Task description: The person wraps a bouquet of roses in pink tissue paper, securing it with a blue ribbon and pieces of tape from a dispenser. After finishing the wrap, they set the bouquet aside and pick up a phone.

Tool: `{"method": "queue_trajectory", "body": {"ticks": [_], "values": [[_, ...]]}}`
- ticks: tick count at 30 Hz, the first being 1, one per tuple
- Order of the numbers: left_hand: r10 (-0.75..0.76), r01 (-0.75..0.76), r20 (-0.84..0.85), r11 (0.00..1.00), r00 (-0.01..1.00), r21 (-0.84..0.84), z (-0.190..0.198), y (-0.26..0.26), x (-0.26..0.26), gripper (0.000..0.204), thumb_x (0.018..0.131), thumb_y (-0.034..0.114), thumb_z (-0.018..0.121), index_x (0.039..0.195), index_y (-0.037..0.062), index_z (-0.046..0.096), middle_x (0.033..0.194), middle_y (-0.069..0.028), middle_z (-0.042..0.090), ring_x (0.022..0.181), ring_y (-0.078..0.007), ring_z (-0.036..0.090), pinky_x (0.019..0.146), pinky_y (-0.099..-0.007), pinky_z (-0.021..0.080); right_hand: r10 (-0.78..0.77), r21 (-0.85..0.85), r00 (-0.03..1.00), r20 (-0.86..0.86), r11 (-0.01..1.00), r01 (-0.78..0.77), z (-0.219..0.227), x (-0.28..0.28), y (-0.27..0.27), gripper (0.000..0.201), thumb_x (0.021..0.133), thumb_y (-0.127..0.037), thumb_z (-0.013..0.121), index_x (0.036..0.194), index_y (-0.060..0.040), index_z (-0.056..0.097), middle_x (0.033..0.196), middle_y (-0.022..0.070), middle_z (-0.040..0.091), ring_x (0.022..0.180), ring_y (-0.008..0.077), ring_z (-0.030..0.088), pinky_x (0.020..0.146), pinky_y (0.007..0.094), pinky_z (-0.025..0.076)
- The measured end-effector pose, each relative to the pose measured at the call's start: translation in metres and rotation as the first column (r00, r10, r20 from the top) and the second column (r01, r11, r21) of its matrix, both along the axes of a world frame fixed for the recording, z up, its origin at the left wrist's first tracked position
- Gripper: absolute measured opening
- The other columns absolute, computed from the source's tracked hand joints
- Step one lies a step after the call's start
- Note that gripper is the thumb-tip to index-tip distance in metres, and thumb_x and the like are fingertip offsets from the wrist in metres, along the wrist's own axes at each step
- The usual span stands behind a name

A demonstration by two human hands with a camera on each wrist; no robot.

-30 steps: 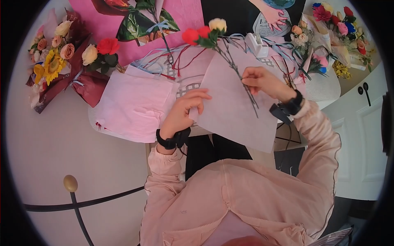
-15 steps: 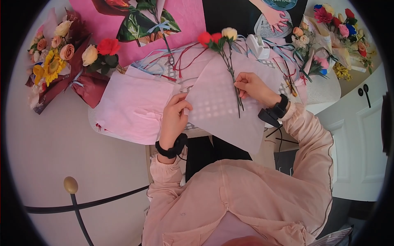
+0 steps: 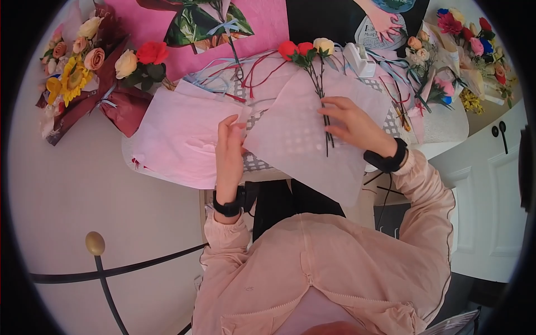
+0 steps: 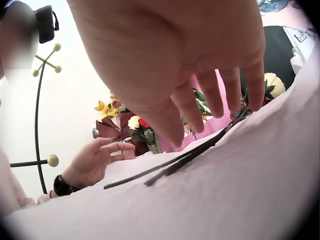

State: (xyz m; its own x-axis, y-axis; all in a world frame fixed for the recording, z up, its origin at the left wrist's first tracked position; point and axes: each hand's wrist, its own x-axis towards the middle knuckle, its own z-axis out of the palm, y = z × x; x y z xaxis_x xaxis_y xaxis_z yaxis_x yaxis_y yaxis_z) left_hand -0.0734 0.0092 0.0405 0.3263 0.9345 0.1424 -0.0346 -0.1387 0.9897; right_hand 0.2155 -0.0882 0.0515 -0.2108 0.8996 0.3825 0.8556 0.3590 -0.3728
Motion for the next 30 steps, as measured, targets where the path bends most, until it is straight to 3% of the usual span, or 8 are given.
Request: {"method": "queue_trajectory", "body": {"ticks": [4,7,10,13,19,22,25,30], "values": [[0.029,-0.033,0.030,0.988,0.999,0.149,-0.016,-0.024,0.019,0.049,0.082,0.000,0.062,0.128,0.0041,0.046,0.102,-0.0109,0.061,0.078,-0.0094,0.057,0.064,-0.0219,0.045,0.106,-0.068,0.994,0.025,0.992,-0.104,-0.018,0.008,-0.005,0.042,0.082,-0.013,0.068,0.122,-0.0060,0.060,0.140,0.0188,0.046,0.128,0.0394,0.043,0.106,0.0424,0.037],[0.096,-0.051,-0.253,0.983,0.963,0.177,-0.006,-0.011,0.014,0.051,0.079,-0.003,0.065,0.127,0.0045,0.048,0.097,-0.0101,0.059,0.076,-0.0103,0.058,0.063,-0.0224,0.046,0.053,-0.061,0.998,0.036,0.997,-0.051,-0.016,0.002,-0.007,0.042,0.085,-0.017,0.066,0.125,-0.0080,0.058,0.142,0.0189,0.044,0.131,0.0406,0.039,0.107,0.0451,0.034],[0.218,-0.147,-0.212,0.941,0.953,0.303,-0.006,0.006,0.016,0.050,0.078,-0.001,0.064,0.126,0.0047,0.049,0.092,-0.0068,0.060,0.071,-0.0097,0.056,0.060,-0.0219,0.045,0.068,0.022,0.981,0.182,0.997,-0.073,-0.019,-0.005,-0.004,0.045,0.088,-0.022,0.063,0.130,-0.0106,0.055,0.142,0.0177,0.043,0.133,0.0419,0.036,0.109,0.0476,0.031],[0.231,-0.081,-0.466,0.944,0.854,0.319,0.006,0.000,0.016,0.052,0.077,-0.001,0.061,0.127,0.0049,0.049,0.090,-0.0069,0.060,0.070,-0.0097,0.054,0.060,-0.0225,0.044,0.066,-0.047,0.978,0.196,0.997,-0.058,-0.029,-0.008,-0.001,0.047,0.089,-0.027,0.061,0.133,-0.0115,0.052,0.144,0.0160,0.043,0.135,0.0412,0.034,0.109,0.0508,0.029],[0.220,-0.037,-0.296,0.854,0.930,0.519,-0.022,0.008,0.015,0.049,0.078,-0.003,0.055,0.126,0.0062,0.053,0.094,-0.0087,0.060,0.072,-0.0124,0.054,0.059,-0.0258,0.042,0.037,0.031,0.984,0.175,0.999,-0.043,-0.017,-0.016,0.005,0.049,0.091,-0.031,0.059,0.134,-0.0112,0.051,0.143,0.0126,0.044,0.135,0.0375,0.035,0.107,0.0532,0.030],[0.358,-0.047,-0.243,0.639,0.902,0.768,-0.022,0.013,0.018,0.047,0.080,-0.004,0.054,0.125,0.0070,0.055,0.098,-0.0107,0.062,0.072,-0.0145,0.054,0.059,-0.0250,0.042,0.084,0.001,0.967,0.241,0.996,-0.087,-0.034,-0.021,0.010,0.050,0.090,-0.034,0.058,0.135,-0.0131,0.051,0.143,0.0115,0.044,0.135,0.0363,0.036,0.106,0.0526,0.031],[0.310,-0.087,-0.236,0.754,0.921,0.651,-0.004,-0.007,0.031,0.049,0.080,-0.005,0.056,0.128,0.0070,0.055,0.101,-0.0128,0.062,0.072,-0.0161,0.053,0.061,-0.0245,0.044,0.069,0.011,0.963,0.261,0.997,-0.075,-0.035,-0.022,0.012,0.049,0.090,-0.038,0.058,0.134,-0.0153,0.052,0.142,0.0111,0.045,0.135,0.0346,0.035,0.105,0.0537,0.032],[0.260,-0.112,-0.104,0.696,0.960,0.709,0.004,-0.018,0.057,0.054,0.080,-0.003,0.062,0.132,0.0047,0.050,0.101,-0.0130,0.062,0.070,-0.0160,0.051,0.061,-0.0264,0.044,0.048,-0.048,0.964,0.262,0.998,-0.037,-0.026,-0.029,0.011,0.049,0.089,-0.038,0.060,0.132,-0.0152,0.054,0.140,0.0104,0.046,0.136,0.0333,0.033,0.105,0.0563,0.031]]}}
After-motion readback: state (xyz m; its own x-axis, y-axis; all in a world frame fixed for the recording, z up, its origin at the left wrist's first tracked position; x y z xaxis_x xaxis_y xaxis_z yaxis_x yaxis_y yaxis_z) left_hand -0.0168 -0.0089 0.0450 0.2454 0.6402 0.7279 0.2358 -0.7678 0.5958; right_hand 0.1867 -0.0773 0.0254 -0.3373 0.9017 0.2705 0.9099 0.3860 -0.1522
